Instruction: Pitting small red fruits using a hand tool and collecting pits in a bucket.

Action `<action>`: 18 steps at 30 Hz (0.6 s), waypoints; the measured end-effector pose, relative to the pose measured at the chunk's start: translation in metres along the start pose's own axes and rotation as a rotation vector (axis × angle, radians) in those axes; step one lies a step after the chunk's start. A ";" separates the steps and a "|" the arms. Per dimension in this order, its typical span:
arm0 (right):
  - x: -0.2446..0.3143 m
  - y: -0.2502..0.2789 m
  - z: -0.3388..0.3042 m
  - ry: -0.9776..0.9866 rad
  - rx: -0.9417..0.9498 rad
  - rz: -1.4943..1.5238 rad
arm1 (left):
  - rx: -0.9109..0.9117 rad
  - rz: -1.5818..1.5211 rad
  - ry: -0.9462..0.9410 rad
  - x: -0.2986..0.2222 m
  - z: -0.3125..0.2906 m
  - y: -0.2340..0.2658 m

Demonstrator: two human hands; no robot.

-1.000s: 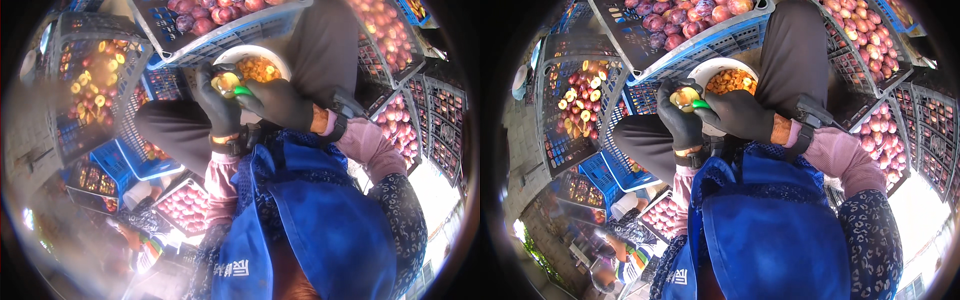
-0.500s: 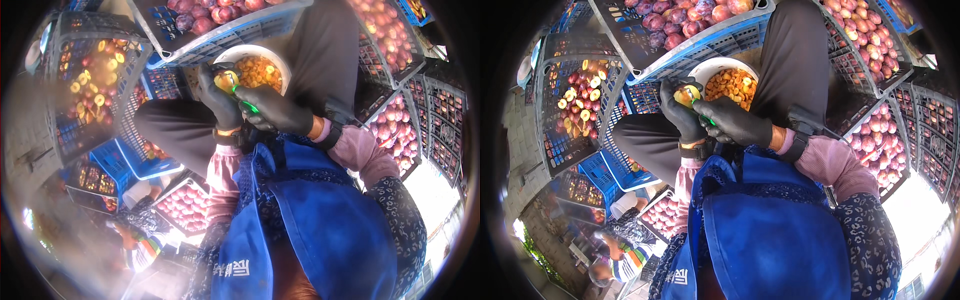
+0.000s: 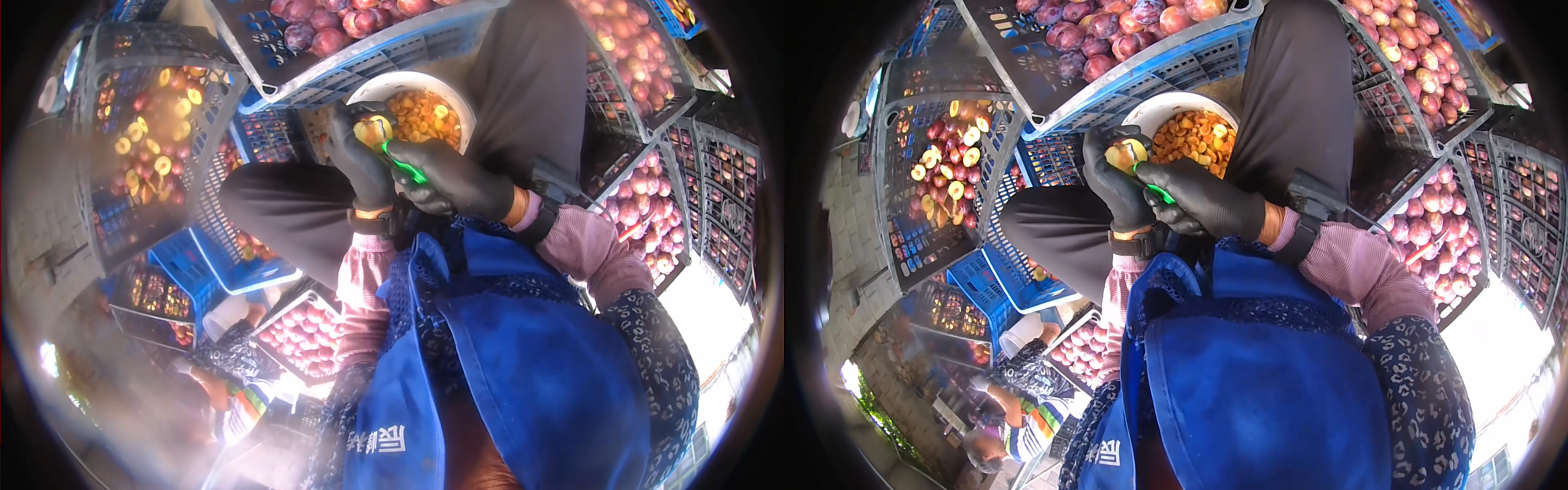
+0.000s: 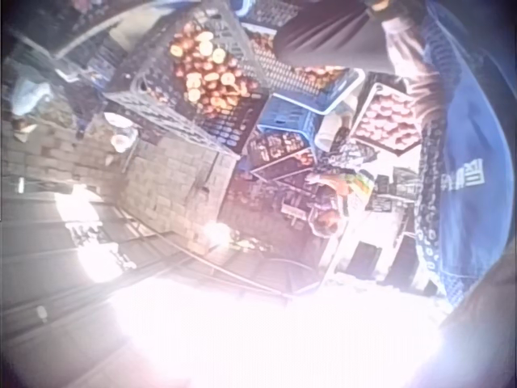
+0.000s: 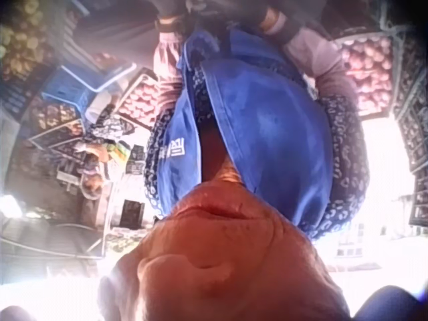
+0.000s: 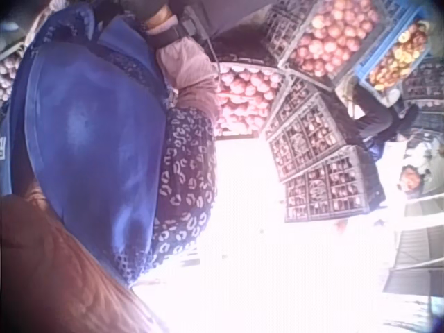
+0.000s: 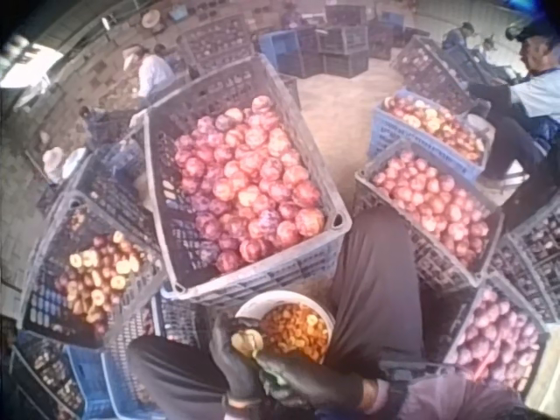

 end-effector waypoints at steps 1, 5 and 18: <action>-0.003 -0.001 0.001 -0.019 0.018 0.056 | -0.006 0.064 -0.094 -0.008 -0.001 0.000; 0.006 0.001 0.001 0.003 -0.106 -0.211 | -0.045 -0.233 -0.010 0.015 0.004 0.005; 0.037 0.011 -0.011 0.410 -0.319 -1.145 | 0.129 -0.398 0.242 0.027 -0.001 -0.019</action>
Point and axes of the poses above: each hand's wrist, its own z-axis towards the middle knuckle, its own y-axis out of the back of the hand, x = y × z, the point moved 9 cm from there along z, towards the middle knuckle, and after that the axes turned 8 degrees about x, right-handed, at the moved point
